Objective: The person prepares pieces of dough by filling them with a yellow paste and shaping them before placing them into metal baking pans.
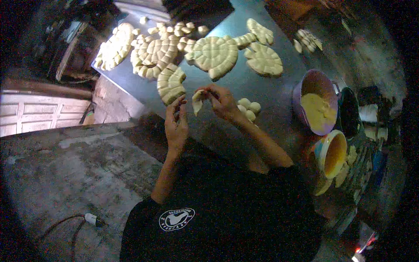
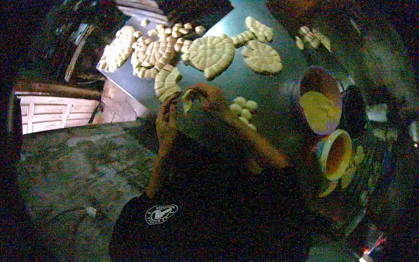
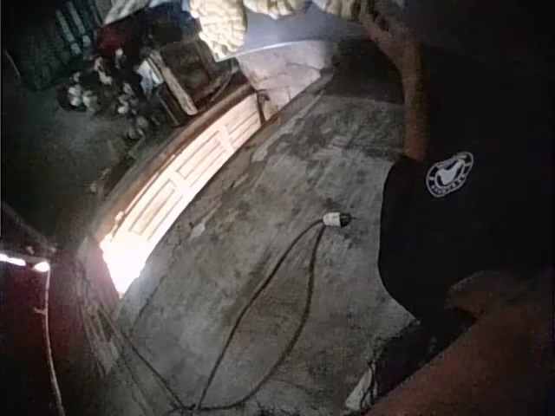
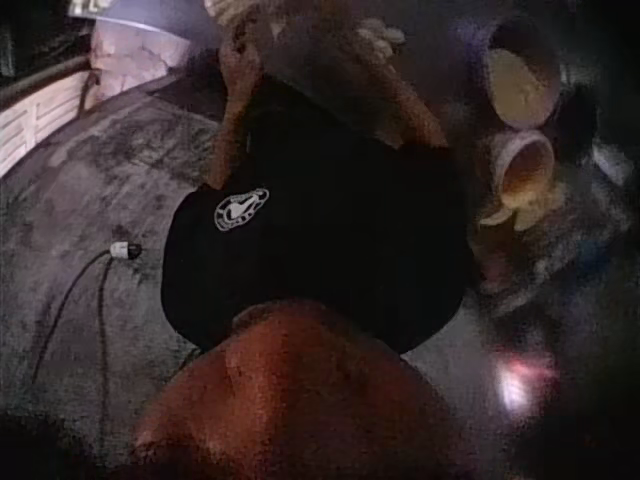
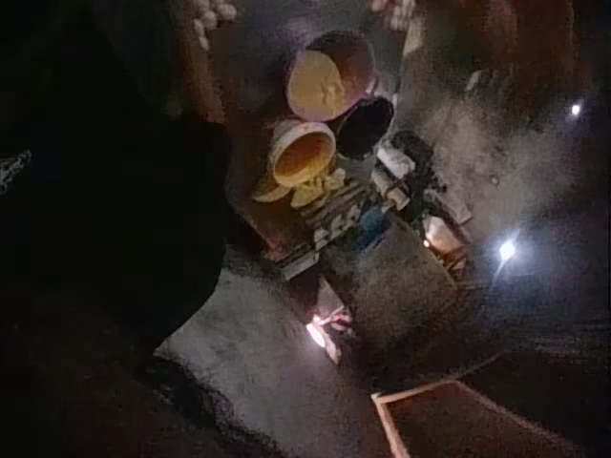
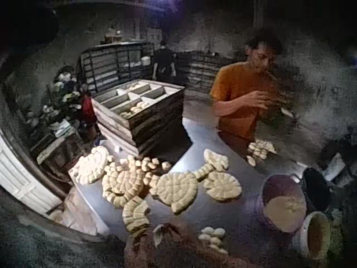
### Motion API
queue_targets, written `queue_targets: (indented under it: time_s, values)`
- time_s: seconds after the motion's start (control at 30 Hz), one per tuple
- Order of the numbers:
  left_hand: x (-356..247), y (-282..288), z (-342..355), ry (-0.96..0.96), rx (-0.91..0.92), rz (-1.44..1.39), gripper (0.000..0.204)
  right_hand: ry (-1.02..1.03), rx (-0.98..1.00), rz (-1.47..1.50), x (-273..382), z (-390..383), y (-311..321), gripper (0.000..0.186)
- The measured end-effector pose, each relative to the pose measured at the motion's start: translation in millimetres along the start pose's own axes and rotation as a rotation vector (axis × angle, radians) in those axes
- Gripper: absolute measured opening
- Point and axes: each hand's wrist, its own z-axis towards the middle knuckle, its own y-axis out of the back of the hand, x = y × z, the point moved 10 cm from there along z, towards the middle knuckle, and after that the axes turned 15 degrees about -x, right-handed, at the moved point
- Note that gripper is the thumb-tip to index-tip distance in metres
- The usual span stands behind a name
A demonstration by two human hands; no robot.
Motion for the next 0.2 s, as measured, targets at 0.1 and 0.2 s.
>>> queue_targets:
  time_s: [0.1,0.2]
  values:
    - [-16,-47,-48,0.005,0.232,-0.084,0.026,-0.219,-0.146,0.274,20,-78,49,0.023]
    - [-46,-93,-115,0.157,0.362,-0.243,0.025,-0.028,-0.383,0.116,64,-135,117,0.037]
